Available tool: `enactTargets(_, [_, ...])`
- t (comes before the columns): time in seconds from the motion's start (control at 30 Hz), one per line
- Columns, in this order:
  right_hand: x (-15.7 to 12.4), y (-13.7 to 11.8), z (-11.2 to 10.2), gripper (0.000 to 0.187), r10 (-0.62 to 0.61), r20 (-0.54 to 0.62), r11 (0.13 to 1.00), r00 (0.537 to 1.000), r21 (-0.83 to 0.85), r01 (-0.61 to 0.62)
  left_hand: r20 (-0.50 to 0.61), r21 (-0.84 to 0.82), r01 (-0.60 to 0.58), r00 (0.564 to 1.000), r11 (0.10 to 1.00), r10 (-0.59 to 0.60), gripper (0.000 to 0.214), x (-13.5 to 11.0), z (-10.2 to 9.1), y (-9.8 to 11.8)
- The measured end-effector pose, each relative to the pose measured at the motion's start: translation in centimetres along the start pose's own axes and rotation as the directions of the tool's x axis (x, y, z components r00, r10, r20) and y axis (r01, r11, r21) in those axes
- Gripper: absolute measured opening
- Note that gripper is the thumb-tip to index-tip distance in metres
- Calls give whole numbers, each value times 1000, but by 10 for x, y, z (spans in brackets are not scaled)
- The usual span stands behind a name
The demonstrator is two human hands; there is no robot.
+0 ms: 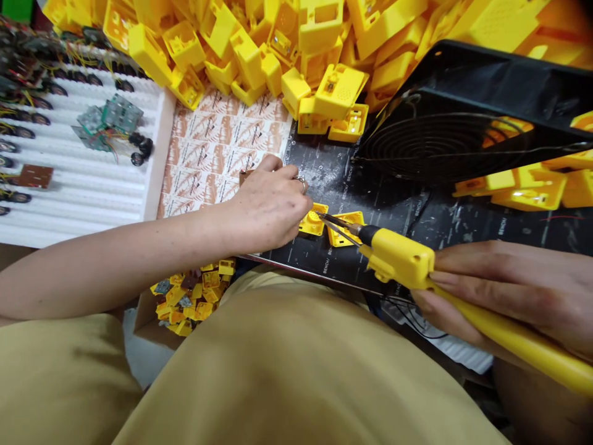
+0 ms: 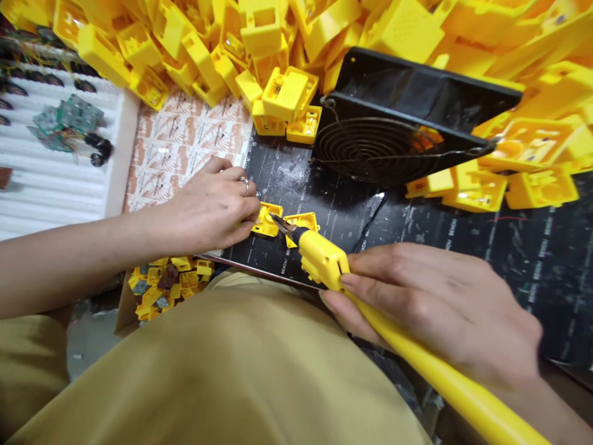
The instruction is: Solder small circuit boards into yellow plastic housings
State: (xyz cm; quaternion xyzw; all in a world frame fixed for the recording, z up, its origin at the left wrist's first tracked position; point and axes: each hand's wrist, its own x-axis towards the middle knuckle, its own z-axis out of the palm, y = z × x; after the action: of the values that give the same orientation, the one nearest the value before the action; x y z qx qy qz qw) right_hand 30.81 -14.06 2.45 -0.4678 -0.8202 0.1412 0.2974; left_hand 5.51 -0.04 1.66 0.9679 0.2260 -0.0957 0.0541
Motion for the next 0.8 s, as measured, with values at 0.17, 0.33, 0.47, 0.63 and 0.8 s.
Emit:
enactTargets(0.17, [4, 1, 1, 24, -106, 6, 994, 994, 9, 106, 46, 112, -22, 999, 993, 17, 19, 1, -3, 1])
enactTargets(0.33, [6, -3, 3, 18, -62, -3, 998, 998, 10, 62, 42, 49, -1, 999, 999, -1, 17, 1, -3, 0])
enactTargets(0.47, [8, -8, 5, 18, -25, -44, 999, 999, 19, 26, 68, 56, -3, 998, 998, -1, 17, 0, -3, 0])
enactTargets(0.63, [11, -6, 7, 17, -38, -28, 999, 999, -14, 37, 43, 67, -14, 999, 998, 11, 16, 1, -1, 1])
enactTargets(0.8, [14, -2, 7, 12, -100, -6, 994, 995, -38, 100, 2, 18, -25, 1000, 1000, 25, 12, -4, -4, -4])
